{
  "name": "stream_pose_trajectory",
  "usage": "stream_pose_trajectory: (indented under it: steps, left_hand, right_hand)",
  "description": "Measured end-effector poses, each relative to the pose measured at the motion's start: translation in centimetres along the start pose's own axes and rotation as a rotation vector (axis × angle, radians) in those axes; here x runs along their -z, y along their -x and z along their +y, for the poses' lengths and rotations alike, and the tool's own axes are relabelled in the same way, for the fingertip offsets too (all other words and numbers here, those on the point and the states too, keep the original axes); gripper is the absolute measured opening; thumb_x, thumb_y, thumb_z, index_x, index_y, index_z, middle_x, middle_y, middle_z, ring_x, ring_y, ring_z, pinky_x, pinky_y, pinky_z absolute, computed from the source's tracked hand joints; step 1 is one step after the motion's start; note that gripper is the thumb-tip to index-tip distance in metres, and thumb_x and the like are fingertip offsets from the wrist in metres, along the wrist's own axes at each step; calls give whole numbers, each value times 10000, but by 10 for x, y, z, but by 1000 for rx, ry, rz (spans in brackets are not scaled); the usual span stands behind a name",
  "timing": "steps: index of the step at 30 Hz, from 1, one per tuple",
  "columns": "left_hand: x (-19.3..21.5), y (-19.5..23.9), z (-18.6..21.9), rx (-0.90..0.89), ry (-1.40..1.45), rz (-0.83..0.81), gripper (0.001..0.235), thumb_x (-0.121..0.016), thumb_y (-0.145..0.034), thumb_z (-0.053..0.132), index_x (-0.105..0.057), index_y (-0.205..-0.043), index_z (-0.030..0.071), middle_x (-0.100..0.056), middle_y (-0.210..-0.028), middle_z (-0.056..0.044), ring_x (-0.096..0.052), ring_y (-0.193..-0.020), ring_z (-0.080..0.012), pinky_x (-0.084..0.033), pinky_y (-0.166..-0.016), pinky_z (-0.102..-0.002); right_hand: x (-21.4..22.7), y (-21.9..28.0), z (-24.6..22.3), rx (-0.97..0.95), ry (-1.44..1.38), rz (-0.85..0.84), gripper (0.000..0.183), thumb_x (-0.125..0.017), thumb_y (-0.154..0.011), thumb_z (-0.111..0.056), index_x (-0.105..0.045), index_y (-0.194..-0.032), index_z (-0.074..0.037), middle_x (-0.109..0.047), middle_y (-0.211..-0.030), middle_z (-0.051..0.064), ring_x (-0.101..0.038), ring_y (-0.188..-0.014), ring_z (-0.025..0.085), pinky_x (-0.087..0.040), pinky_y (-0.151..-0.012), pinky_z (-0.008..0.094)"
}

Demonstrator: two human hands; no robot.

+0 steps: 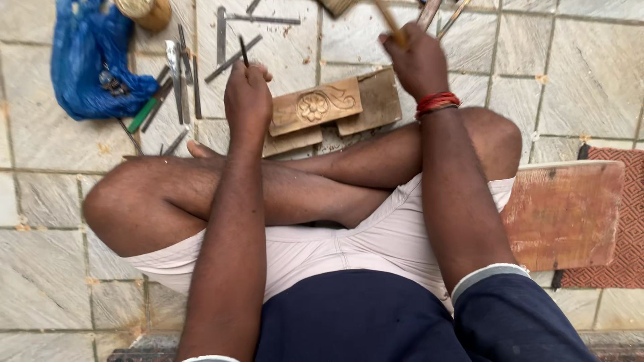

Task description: The person sits cross-legged on the floor and carves a floral design into a rectangular wooden block using a chisel and a wooden mallet. They repeatedly strike the chisel to shape the wood and occasionally brush away debris with a hand brush.

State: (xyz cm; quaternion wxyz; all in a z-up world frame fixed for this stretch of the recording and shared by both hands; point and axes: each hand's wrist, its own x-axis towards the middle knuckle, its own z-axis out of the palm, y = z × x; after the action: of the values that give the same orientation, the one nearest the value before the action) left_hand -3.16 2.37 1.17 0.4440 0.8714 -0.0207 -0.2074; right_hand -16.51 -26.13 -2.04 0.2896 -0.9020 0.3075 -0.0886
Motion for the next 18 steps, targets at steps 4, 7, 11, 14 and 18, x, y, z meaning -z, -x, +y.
stream_pose_trajectory:
  steps: [4,7,11,14,18]
  left_hand:
    - [-8,18,0,162,498,-26,314,-454,-1066,242,-678,-1239,107,-727,-1065,-80,-657,-853,-109,-608,-711,-265]
    - [-27,28,-2,238,701,28,282,-471,-1056,180,-650,-1257,96,-741,-1027,-124,-644,-718,-94,-508,-545,-180]
    - [-41,30,-13,145,687,35,297,-553,-1016,76,-600,-1310,63,-757,-1083,-105,-665,-773,-50,-542,-606,-141]
    - [-39,28,-22,85,669,1,410,-581,-928,-47,-559,-1325,51,-733,-1077,-93,-691,-798,-48,-564,-615,-148]
    - [-39,32,-25,75,658,59,303,-637,-930,-33,-633,-1231,2,-754,-997,-91,-691,-717,-68,-564,-542,-163]
  right_hand:
    - [21,24,-23,-75,-650,5,340,-720,-1077,-387,-711,-1121,-50,-634,-743,25,-637,-604,113,-538,-545,295]
    - [33,39,-37,-107,-754,41,343,-726,-1073,-363,-674,-1129,-30,-618,-724,13,-607,-551,72,-537,-476,241]
    - [37,56,-50,-78,-779,44,357,-751,-1065,-289,-615,-1245,-13,-668,-796,21,-663,-593,66,-590,-497,229]
    - [35,62,-55,-107,-774,6,355,-756,-1061,-244,-606,-1271,-1,-669,-811,31,-661,-594,66,-585,-496,227]
    - [33,68,-54,-108,-790,-21,383,-753,-1053,-209,-605,-1334,6,-690,-837,34,-660,-596,68,-581,-501,227]
